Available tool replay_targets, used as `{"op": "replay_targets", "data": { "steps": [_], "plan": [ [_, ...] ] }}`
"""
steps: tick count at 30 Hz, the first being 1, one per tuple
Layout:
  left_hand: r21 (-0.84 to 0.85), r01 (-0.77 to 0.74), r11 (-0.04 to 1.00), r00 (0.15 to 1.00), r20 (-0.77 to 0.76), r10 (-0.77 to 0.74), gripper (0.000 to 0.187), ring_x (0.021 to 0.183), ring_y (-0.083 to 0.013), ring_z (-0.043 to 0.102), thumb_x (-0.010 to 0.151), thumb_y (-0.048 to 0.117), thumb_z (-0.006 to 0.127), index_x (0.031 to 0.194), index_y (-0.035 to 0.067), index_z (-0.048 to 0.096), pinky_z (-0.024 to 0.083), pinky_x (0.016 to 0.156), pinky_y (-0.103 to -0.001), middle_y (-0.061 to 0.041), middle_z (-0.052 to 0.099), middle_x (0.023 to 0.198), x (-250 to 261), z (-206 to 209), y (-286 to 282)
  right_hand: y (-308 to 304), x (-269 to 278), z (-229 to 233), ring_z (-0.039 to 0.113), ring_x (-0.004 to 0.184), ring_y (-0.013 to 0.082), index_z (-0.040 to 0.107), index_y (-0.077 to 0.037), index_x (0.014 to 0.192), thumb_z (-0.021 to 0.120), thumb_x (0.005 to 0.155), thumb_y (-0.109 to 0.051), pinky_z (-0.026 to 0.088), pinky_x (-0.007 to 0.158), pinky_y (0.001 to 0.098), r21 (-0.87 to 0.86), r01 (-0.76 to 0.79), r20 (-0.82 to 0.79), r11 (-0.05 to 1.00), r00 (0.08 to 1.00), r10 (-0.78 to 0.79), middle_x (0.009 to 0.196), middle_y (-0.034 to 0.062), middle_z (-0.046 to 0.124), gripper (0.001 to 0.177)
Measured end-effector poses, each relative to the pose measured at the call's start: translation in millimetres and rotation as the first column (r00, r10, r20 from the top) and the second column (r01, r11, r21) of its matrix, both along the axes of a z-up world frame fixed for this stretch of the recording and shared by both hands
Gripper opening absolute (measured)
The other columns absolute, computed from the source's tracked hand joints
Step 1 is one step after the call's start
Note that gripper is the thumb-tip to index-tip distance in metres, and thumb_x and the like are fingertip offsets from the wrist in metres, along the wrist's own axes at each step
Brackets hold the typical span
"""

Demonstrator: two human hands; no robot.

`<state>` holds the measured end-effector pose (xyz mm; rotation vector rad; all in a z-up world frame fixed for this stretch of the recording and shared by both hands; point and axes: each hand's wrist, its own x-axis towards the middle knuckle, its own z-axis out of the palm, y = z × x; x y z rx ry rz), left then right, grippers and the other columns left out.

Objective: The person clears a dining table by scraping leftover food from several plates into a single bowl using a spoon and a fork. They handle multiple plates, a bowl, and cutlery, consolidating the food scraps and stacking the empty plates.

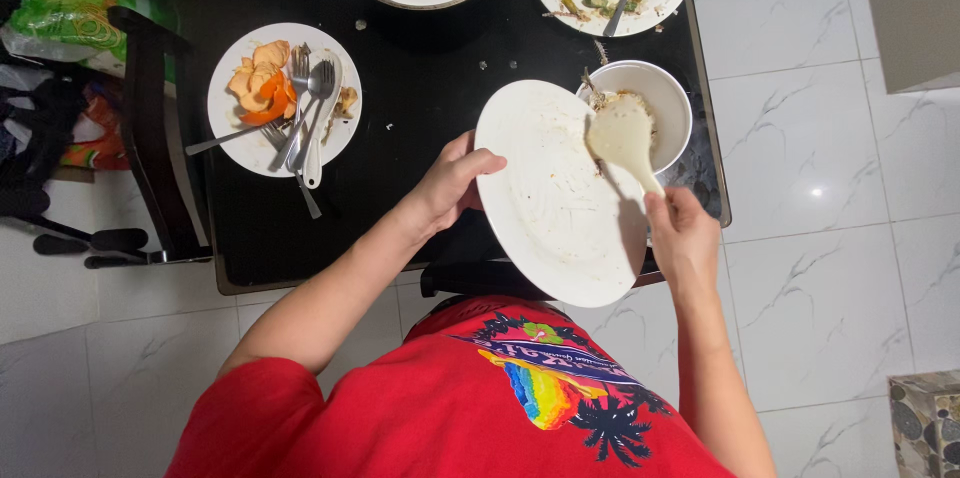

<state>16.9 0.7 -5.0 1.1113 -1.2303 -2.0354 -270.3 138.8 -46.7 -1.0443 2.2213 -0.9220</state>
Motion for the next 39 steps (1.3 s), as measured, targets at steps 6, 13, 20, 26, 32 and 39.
{"op": "replay_targets", "data": {
  "steps": [6,13,20,26,32,39],
  "plan": [
    [-0.014,0.007,1.0,1.0,-0.002,-0.007,0.076,0.09,-0.0254,0.078,0.08,0.034,0.062,0.141,-0.007,0.041,0.068,0.062,-0.029,-0.025,0.067,0.11,1,3,-1,-15,-12,2,0.055,0.067,0.0166,0.07,0.001,0.106,0.065,0.101,-0.031,0.046,0.065,0.0355,0.004,0.111,-0.027,0.994,0.993,-0.111,0.078,0.0129,0.066,0.032],
    [-0.024,-0.01,1.0,1.0,-0.005,0.01,0.073,0.087,-0.0245,0.076,0.081,0.032,0.063,0.139,-0.008,0.044,0.065,0.056,-0.029,-0.024,0.067,0.109,-6,-2,-1,-28,-3,5,0.053,0.062,0.0134,0.068,0.003,0.105,0.066,0.099,-0.027,0.046,0.062,0.0297,-0.103,0.017,-0.079,0.995,0.997,-0.025,0.071,0.005,0.063,0.031],
    [-0.067,-0.034,0.997,0.999,-0.036,0.032,0.067,0.089,-0.0242,0.076,0.083,0.028,0.063,0.136,-0.009,0.047,0.066,0.06,-0.028,-0.024,0.068,0.108,-1,-6,-8,3,-16,-4,0.048,0.057,0.0084,0.072,-0.002,0.101,0.067,0.098,-0.032,0.038,0.053,0.0293,0.048,-0.022,0.237,0.999,0.972,0.01,0.063,0.0007,0.056,0.031],
    [-0.061,-0.048,0.997,0.997,-0.063,0.044,0.069,0.092,-0.025,0.075,0.084,0.028,0.063,0.139,-0.01,0.046,0.065,0.061,-0.027,-0.025,0.067,0.11,2,-6,-14,5,-25,-18,0.052,0.06,0.0105,0.07,0.0,0.1,0.067,0.101,-0.031,0.043,0.058,0.0284,0.01,0.045,-0.013,0.999,0.999,-0.045,0.067,0.0017,0.058,0.031],
    [-0.028,-0.054,0.998,0.998,-0.037,0.053,0.072,0.094,-0.0282,0.075,0.082,0.03,0.06,0.14,-0.009,0.043,0.067,0.061,-0.031,-0.026,0.065,0.113,3,5,-14,3,-15,-14,0.058,0.068,0.0194,0.071,-0.002,0.107,0.069,0.101,-0.032,0.048,0.066,0.0347,-0.112,-0.068,-0.035,0.991,0.997,0.065,0.08,0.0139,0.067,0.03],
    [-0.042,-0.236,0.971,0.961,-0.158,0.226,0.073,0.117,-0.0295,0.065,0.081,0.021,0.064,0.143,-0.008,0.039,0.06,0.094,-0.037,-0.022,0.06,0.124,46,-17,-3,-9,-27,-20,0.064,0.081,0.0378,0.074,-0.014,0.116,0.069,0.103,-0.025,0.05,0.071,0.0483,-0.008,-0.098,-0.531,0.995,0.844,0.079,0.089,0.0178,0.067,0.018]
  ]
}}
